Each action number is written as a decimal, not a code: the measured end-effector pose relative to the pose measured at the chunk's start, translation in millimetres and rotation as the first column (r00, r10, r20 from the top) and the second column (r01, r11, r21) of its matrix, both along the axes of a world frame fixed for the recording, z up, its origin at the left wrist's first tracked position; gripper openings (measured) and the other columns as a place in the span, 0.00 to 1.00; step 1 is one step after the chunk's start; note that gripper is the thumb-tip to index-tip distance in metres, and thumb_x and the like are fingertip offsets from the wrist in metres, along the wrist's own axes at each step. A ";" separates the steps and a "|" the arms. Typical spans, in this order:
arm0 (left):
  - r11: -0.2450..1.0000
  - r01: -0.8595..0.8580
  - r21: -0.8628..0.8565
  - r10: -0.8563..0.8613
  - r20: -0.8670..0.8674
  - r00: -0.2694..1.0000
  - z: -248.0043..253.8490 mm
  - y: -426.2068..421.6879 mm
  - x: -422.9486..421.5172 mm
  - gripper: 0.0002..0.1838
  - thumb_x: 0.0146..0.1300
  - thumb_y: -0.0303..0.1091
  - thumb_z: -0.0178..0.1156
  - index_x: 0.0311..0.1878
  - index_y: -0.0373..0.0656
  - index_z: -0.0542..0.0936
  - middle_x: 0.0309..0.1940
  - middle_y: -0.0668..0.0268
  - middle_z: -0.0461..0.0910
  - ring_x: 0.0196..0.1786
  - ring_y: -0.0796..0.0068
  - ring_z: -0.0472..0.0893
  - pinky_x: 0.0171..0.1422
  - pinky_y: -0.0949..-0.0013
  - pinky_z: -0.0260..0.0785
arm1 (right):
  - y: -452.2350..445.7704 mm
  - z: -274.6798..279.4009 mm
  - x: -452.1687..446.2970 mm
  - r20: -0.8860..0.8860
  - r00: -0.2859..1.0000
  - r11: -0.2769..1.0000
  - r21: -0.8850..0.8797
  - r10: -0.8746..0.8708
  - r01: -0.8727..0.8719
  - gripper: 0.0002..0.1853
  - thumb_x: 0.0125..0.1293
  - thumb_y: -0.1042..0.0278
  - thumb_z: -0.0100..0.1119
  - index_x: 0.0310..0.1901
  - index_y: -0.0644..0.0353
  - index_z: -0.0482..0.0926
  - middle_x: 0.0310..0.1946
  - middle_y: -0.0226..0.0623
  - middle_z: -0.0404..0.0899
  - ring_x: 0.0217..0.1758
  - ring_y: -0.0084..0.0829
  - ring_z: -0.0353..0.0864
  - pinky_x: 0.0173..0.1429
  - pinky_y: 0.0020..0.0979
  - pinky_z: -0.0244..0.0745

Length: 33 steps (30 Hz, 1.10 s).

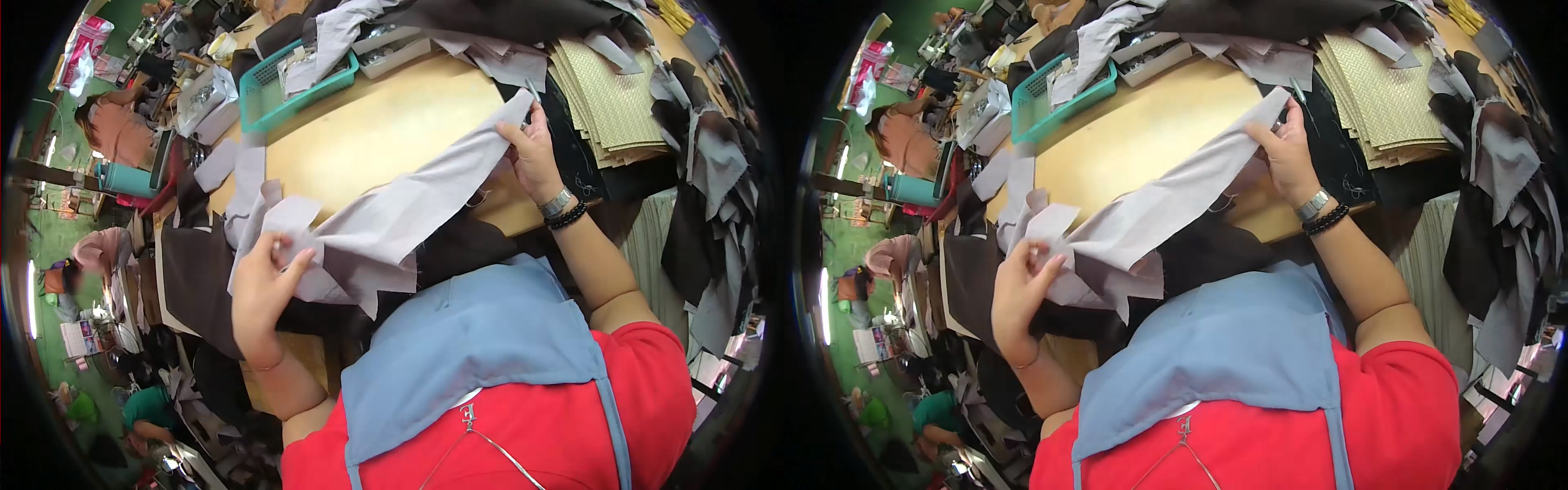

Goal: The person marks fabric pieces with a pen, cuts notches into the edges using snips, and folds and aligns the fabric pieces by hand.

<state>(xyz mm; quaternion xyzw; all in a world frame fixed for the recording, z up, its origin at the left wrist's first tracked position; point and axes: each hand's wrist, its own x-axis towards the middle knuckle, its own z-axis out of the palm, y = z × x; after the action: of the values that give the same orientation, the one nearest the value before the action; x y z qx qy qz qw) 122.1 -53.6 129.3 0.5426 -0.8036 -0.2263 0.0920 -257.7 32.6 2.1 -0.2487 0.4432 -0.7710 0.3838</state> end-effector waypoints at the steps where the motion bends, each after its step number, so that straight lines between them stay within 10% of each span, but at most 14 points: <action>1: 0.999 -0.019 -0.035 0.020 0.023 1.000 2.8 10.9 -22.0 0.27 0.55 0.49 0.73 0.49 0.38 0.80 0.33 0.59 0.81 0.32 0.67 0.81 0.42 0.62 0.72 | 0.3 -3.2 -1.3 0.022 1.000 1.000 -0.016 0.006 -0.005 0.35 0.66 0.77 0.63 0.69 0.57 0.53 0.55 0.38 0.75 0.53 0.28 0.80 0.54 0.30 0.79; 3: 0.842 0.236 -0.486 -0.199 0.126 0.972 -3.9 33.4 -51.7 0.37 0.50 0.54 0.73 0.60 0.44 0.75 0.54 0.60 0.79 0.51 0.57 0.81 0.72 0.33 0.50 | 3.0 6.6 0.7 0.058 0.998 0.999 0.027 0.033 -0.035 0.35 0.67 0.75 0.63 0.69 0.54 0.53 0.54 0.35 0.76 0.51 0.27 0.81 0.51 0.32 0.81; 8: 0.953 0.227 -0.201 -0.272 -0.238 0.932 -65.4 30.6 -79.4 0.27 0.57 0.49 0.69 0.52 0.38 0.79 0.50 0.57 0.82 0.51 0.57 0.81 0.71 0.43 0.59 | -10.2 57.9 14.4 0.019 1.000 0.965 -0.262 0.025 -0.019 0.37 0.70 0.77 0.58 0.72 0.51 0.47 0.53 0.38 0.77 0.52 0.30 0.82 0.52 0.37 0.83; 10: 0.999 0.026 -0.031 -0.040 -0.616 0.786 -70.3 5.1 -84.2 0.18 0.66 0.45 0.63 0.45 0.38 0.82 0.40 0.63 0.83 0.41 0.71 0.80 0.56 0.64 0.71 | -21.1 64.2 18.5 0.001 1.000 0.942 -0.335 0.025 -0.023 0.39 0.71 0.79 0.56 0.74 0.51 0.43 0.53 0.40 0.77 0.52 0.31 0.83 0.53 0.37 0.83; 11: 0.899 -0.042 0.435 0.328 -0.608 0.723 -59.8 -13.0 -82.2 0.16 0.70 0.45 0.59 0.45 0.41 0.82 0.34 0.70 0.79 0.34 0.82 0.74 0.41 0.75 0.67 | -27.5 62.7 16.9 -0.027 0.999 0.940 -0.338 0.038 -0.045 0.40 0.71 0.80 0.54 0.76 0.50 0.40 0.54 0.43 0.76 0.52 0.31 0.83 0.55 0.36 0.82; 12: 0.863 -0.111 0.492 0.435 -0.616 0.657 -72.7 -33.8 -77.8 0.16 0.72 0.47 0.57 0.45 0.44 0.82 0.31 0.73 0.75 0.32 0.84 0.71 0.35 0.78 0.62 | -31.3 65.6 18.4 -0.067 0.997 0.962 -0.269 0.035 -0.052 0.40 0.71 0.78 0.55 0.75 0.53 0.42 0.57 0.46 0.75 0.54 0.30 0.81 0.59 0.34 0.80; 20: 0.888 -0.120 0.445 0.390 -0.587 0.710 -102.4 -68.4 -78.1 0.26 0.70 0.51 0.58 0.57 0.37 0.80 0.52 0.65 0.80 0.54 0.74 0.74 0.59 0.70 0.64 | -27.3 0.0 24.9 -0.383 0.906 0.982 0.027 0.181 -0.185 0.30 0.70 0.71 0.61 0.70 0.60 0.62 0.62 0.38 0.72 0.65 0.26 0.72 0.68 0.27 0.68; 24: 0.896 -0.160 0.414 0.393 -0.572 0.720 -122.5 -64.5 -70.1 0.31 0.70 0.52 0.58 0.60 0.30 0.77 0.55 0.57 0.79 0.59 0.70 0.75 0.65 0.68 0.63 | 0.2 14.0 53.1 -0.658 0.587 0.880 0.309 0.472 -0.361 0.50 0.55 0.55 0.78 0.73 0.63 0.58 0.64 0.44 0.69 0.64 0.37 0.74 0.67 0.38 0.71; 26: 0.831 -0.103 0.546 0.506 -0.666 0.548 -110.4 -34.7 -89.5 0.25 0.72 0.48 0.56 0.58 0.34 0.78 0.45 0.60 0.80 0.48 0.72 0.77 0.54 0.68 0.70 | 8.3 9.4 77.2 -0.906 0.348 0.950 0.150 0.243 -0.273 0.63 0.45 0.47 0.83 0.76 0.59 0.52 0.65 0.51 0.68 0.63 0.48 0.75 0.68 0.43 0.70; 28: 0.799 -0.066 0.598 0.535 -0.657 0.532 -71.4 14.8 -119.8 0.18 0.74 0.42 0.55 0.54 0.37 0.79 0.36 0.64 0.80 0.39 0.73 0.79 0.45 0.67 0.73 | 7.8 13.2 100.6 -0.881 0.253 0.895 0.316 0.400 -0.314 0.71 0.39 0.43 0.83 0.78 0.55 0.43 0.63 0.49 0.71 0.61 0.55 0.74 0.68 0.44 0.67; 30: 0.871 0.364 0.329 0.006 -0.749 0.663 -84.5 36.3 -123.2 0.15 0.75 0.40 0.55 0.50 0.37 0.80 0.42 0.67 0.81 0.44 0.77 0.77 0.51 0.69 0.70 | 1.6 -24.3 110.1 -0.710 0.604 0.919 0.162 0.361 -0.359 0.62 0.43 0.46 0.80 0.76 0.57 0.52 0.59 0.51 0.74 0.62 0.54 0.72 0.69 0.43 0.66; 33: 0.746 0.665 -0.014 -0.518 -0.640 0.568 -18.1 43.0 -117.3 0.17 0.64 0.42 0.67 0.47 0.39 0.79 0.43 0.56 0.80 0.46 0.63 0.80 0.56 0.61 0.70 | 8.0 -1.1 71.7 -0.696 0.670 0.966 0.198 0.257 -0.165 0.59 0.45 0.48 0.79 0.75 0.57 0.54 0.57 0.50 0.75 0.60 0.52 0.73 0.67 0.42 0.67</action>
<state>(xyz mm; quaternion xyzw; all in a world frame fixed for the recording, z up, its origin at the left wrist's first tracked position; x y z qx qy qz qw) 4.9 -10.7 111.2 0.1435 -0.8328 -0.4961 0.1995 -186.0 40.7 1.0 -0.5553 0.5706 -0.5356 0.2813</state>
